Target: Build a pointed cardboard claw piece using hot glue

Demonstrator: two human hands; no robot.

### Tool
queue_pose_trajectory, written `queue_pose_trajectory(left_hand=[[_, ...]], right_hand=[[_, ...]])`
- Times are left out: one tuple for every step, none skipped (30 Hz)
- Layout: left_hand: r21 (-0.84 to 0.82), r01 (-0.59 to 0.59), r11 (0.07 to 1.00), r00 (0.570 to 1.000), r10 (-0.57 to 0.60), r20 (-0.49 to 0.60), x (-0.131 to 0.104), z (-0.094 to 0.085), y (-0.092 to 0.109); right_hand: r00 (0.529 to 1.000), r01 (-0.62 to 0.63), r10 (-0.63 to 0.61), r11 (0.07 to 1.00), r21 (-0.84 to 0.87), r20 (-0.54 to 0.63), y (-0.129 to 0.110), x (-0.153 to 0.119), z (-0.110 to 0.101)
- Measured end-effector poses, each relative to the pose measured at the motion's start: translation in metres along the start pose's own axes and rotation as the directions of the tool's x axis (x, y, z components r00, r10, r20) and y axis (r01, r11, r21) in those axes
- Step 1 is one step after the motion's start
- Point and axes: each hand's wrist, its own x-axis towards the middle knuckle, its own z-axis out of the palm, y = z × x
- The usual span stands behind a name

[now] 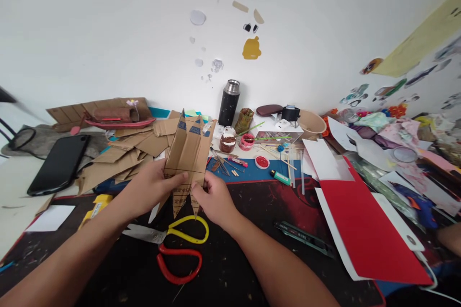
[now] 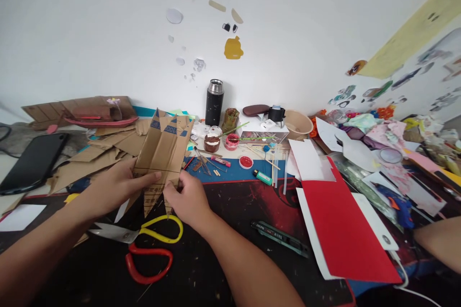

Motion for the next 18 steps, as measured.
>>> queue_pose_trajectory(left_hand=[[0.017, -0.007, 1.000, 1.000, 0.007, 0.002, -0.001, 0.000, 0.001], [0.028, -0.016, 0.999, 1.000, 0.015, 0.005, -0.002, 0.001, 0.001], [0.034, -0.027, 0.999, 1.000, 0.027, 0.009, -0.002, 0.001, 0.000], [0.040, -0.042, 0.998, 0.999, 0.042, 0.012, -0.003, 0.002, 0.000], [0.050, -0.057, 0.997, 0.998, 0.057, 0.011, -0.003, 0.003, -0.002], [0.065, -0.071, 0.995, 0.997, 0.071, 0.005, -0.003, 0.004, -0.003], [0.083, -0.080, 0.993, 0.997, 0.080, -0.002, -0.004, 0.006, -0.004], [0.100, -0.084, 0.991, 0.996, 0.085, -0.005, -0.004, 0.007, -0.006], [0.110, -0.085, 0.990, 0.996, 0.087, -0.007, -0.004, 0.008, -0.007], [0.111, -0.087, 0.990, 0.996, 0.088, -0.010, -0.004, 0.008, -0.007], [0.104, -0.091, 0.990, 0.996, 0.092, -0.011, -0.004, 0.008, -0.007], [0.094, -0.096, 0.991, 0.995, 0.097, -0.008, -0.004, 0.008, -0.007], [0.082, -0.098, 0.992, 0.995, 0.099, -0.004, -0.004, 0.007, -0.006], [0.072, -0.098, 0.993, 0.995, 0.098, 0.002, -0.004, 0.006, -0.004], [0.067, -0.094, 0.993, 0.996, 0.094, 0.009, -0.004, 0.004, -0.002], [0.067, -0.088, 0.994, 0.996, 0.088, 0.012, -0.005, 0.003, 0.000], [0.070, -0.081, 0.994, 0.997, 0.081, 0.009, -0.005, 0.001, 0.003], [0.074, -0.075, 0.994, 0.997, 0.074, 0.005, -0.006, 0.000, 0.006]], right_hand=[[1.000, 0.003, -0.003, 1.000, -0.007, 0.001, 0.000, 0.000, 0.000], [1.000, 0.009, -0.009, 1.000, -0.018, -0.001, 0.000, -0.001, 0.001], [1.000, 0.016, -0.017, 0.999, -0.032, -0.009, 0.001, -0.001, 0.001], [1.000, 0.022, -0.023, 0.999, -0.046, -0.021, 0.001, -0.001, 0.002], [0.999, 0.024, -0.026, 0.998, -0.057, -0.030, 0.001, -0.002, 0.002], [0.999, 0.023, -0.026, 0.998, -0.065, -0.036, 0.002, -0.002, 0.002], [0.999, 0.020, -0.023, 0.997, -0.070, -0.044, 0.003, -0.002, 0.003], [0.999, 0.015, -0.019, 0.997, -0.072, -0.050, 0.003, -0.002, 0.003], [0.998, 0.012, -0.016, 0.997, -0.073, -0.057, 0.004, -0.001, 0.004], [0.998, 0.012, -0.017, 0.997, -0.075, -0.062, 0.004, -0.001, 0.004], [0.998, 0.017, -0.021, 0.997, -0.072, -0.065, 0.004, -0.001, 0.004], [0.998, 0.026, -0.029, 0.998, -0.061, -0.063, 0.004, 0.000, 0.004], [0.998, 0.036, -0.039, 0.999, -0.040, -0.053, 0.003, 0.000, 0.004], [0.998, 0.046, -0.046, 0.999, -0.011, -0.035, 0.002, 0.000, 0.003], [0.998, 0.053, -0.052, 0.998, 0.022, -0.017, 0.001, 0.000, 0.003], [0.998, 0.056, -0.056, 0.997, 0.053, 0.003, -0.001, 0.000, 0.002], [0.998, 0.055, -0.057, 0.996, 0.076, 0.018, -0.003, 0.000, 0.002], [0.998, 0.052, -0.055, 0.994, 0.092, 0.030, -0.005, -0.001, 0.001]])
